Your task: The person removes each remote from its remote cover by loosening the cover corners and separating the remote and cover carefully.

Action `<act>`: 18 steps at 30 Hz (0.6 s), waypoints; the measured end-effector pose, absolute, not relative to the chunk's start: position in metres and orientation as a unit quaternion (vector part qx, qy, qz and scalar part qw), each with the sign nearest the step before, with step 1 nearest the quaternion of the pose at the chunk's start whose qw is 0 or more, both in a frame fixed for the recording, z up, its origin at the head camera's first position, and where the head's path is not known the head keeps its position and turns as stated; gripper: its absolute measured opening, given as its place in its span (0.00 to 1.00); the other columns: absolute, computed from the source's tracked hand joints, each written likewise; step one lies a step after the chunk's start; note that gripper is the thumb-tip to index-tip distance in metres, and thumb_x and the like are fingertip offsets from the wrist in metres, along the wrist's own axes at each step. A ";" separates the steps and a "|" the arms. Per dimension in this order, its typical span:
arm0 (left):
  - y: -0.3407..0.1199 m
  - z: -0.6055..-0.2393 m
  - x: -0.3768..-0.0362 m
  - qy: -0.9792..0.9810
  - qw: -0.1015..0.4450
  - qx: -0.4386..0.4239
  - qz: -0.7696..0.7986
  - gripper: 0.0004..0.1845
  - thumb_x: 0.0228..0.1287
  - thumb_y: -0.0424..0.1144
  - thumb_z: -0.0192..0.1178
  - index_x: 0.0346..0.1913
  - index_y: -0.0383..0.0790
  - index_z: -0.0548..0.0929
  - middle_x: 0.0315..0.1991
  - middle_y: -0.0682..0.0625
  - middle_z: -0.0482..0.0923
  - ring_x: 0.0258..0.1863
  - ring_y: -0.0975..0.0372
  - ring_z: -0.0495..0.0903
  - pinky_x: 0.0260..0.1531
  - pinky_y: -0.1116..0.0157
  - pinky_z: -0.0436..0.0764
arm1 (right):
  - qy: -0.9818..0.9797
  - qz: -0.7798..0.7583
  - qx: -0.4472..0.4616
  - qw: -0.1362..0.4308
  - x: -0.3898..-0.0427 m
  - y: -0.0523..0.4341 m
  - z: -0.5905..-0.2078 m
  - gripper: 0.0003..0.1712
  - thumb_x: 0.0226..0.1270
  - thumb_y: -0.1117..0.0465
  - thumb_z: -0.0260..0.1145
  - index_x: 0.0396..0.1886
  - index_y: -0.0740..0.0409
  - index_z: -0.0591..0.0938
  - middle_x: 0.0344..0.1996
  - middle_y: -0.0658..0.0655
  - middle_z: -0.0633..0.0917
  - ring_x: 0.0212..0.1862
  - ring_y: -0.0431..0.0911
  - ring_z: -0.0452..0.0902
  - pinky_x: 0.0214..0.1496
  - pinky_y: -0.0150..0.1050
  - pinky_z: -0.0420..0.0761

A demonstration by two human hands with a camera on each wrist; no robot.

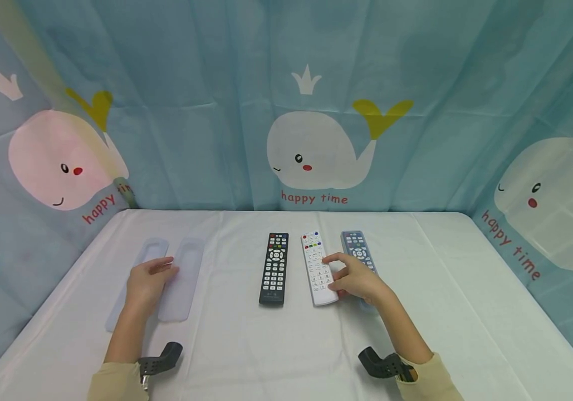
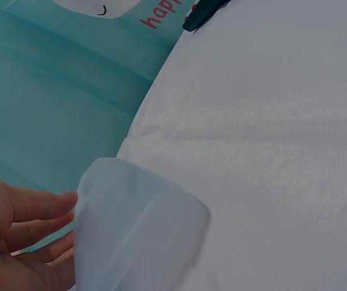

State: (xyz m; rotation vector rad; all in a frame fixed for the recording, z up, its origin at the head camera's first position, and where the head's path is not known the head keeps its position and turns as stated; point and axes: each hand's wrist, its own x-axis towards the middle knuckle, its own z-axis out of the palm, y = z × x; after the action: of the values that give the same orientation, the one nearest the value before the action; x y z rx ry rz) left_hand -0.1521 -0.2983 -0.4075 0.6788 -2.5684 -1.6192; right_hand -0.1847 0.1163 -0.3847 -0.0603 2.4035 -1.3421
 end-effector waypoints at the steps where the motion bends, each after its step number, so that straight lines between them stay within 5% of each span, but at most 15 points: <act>1: -0.298 -0.407 -0.152 -0.825 0.016 0.218 -0.521 0.26 0.79 0.34 0.55 0.73 0.23 0.70 0.72 0.23 0.68 0.73 0.35 0.68 0.73 0.41 0.70 | 0.857 -0.477 -0.020 0.193 -0.185 0.116 -0.385 0.32 0.64 0.75 0.71 0.68 0.61 0.78 0.41 0.64 0.83 0.36 0.50 0.81 0.36 0.38 0.85; 18: -0.302 -0.403 -0.154 -0.830 0.010 0.176 -0.529 0.27 0.82 0.36 0.53 0.76 0.26 0.67 0.76 0.27 0.65 0.77 0.38 0.64 0.76 0.42 0.66 | 0.855 -0.481 -0.022 0.192 -0.185 0.116 -0.386 0.27 0.64 0.76 0.69 0.64 0.63 0.79 0.40 0.62 0.80 0.38 0.51 0.80 0.38 0.38 0.84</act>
State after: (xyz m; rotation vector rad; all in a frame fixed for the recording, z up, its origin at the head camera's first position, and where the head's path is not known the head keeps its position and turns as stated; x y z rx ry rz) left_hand -0.1535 -0.3020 -0.4029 0.5484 -2.5912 -1.6502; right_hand -0.1853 0.1161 -0.3860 -0.0619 2.4013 -1.3495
